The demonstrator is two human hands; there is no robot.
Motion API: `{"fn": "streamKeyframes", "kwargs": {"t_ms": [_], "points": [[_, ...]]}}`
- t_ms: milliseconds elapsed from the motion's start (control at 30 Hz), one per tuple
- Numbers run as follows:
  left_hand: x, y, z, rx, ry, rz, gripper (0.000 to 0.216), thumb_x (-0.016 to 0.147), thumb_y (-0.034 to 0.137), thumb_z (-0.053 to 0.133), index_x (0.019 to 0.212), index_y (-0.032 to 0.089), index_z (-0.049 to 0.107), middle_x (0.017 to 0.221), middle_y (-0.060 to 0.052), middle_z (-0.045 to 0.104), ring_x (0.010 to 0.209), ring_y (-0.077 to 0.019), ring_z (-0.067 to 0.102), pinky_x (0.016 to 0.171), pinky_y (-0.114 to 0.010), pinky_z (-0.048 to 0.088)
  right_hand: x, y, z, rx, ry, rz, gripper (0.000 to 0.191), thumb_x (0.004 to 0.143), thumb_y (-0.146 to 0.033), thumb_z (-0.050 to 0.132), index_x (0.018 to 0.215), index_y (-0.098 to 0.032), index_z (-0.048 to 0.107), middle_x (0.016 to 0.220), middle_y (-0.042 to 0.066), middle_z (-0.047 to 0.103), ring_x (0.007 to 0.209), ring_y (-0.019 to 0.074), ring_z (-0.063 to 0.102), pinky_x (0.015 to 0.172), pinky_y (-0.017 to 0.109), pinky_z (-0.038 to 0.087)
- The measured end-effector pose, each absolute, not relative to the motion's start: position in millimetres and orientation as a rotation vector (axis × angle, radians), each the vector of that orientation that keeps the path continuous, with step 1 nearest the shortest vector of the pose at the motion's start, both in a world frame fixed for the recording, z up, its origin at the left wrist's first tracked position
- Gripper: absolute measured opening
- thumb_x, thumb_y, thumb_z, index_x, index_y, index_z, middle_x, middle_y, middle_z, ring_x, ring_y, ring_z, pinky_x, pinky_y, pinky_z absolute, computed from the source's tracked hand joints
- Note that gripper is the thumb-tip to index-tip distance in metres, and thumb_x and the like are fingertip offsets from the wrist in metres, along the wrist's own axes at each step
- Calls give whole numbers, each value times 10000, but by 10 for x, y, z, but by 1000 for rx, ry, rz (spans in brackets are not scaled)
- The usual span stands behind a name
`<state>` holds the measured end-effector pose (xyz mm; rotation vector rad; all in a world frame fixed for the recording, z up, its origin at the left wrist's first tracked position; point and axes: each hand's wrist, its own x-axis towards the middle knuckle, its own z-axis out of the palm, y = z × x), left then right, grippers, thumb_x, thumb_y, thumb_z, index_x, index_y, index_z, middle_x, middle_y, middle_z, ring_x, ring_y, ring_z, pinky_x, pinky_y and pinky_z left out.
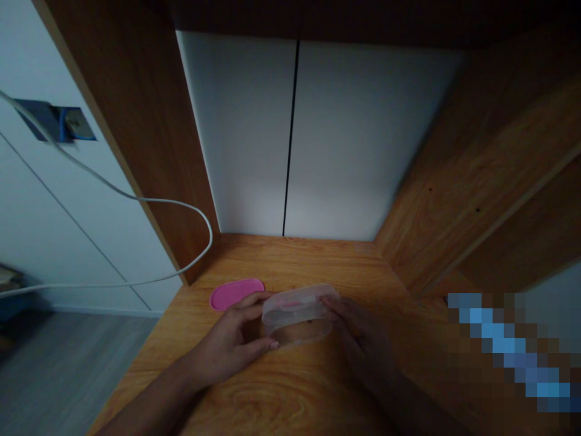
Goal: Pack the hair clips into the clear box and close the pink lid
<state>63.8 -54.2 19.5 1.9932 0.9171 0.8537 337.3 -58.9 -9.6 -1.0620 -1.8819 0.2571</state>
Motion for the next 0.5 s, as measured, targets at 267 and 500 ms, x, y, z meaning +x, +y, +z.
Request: {"fn": "streamKeyframes", "kwargs": {"t_ms": [267, 500], "points": [[513, -427, -26, 1984, 1008, 1011, 687, 706, 299, 854, 1337, 305, 582, 1350, -72, 617, 1267, -276, 544, 1123, -480, 380, 3331, -609, -24, -895, -1874, 259, 243, 921, -172, 596, 1106, -288, 702, 1064, 54, 708, 965, 172, 693, 825, 282, 601], [501, -444, 11, 2089, 977, 997, 702, 659, 315, 885, 1302, 275, 605, 1323, -92, 635, 1249, -288, 556, 1101, -493, 397, 3329, -633, -2, -849, -1868, 233, 268, 898, -138, 608, 1107, -276, 703, 998, 55, 701, 895, 174, 686, 750, 280, 593]]}}
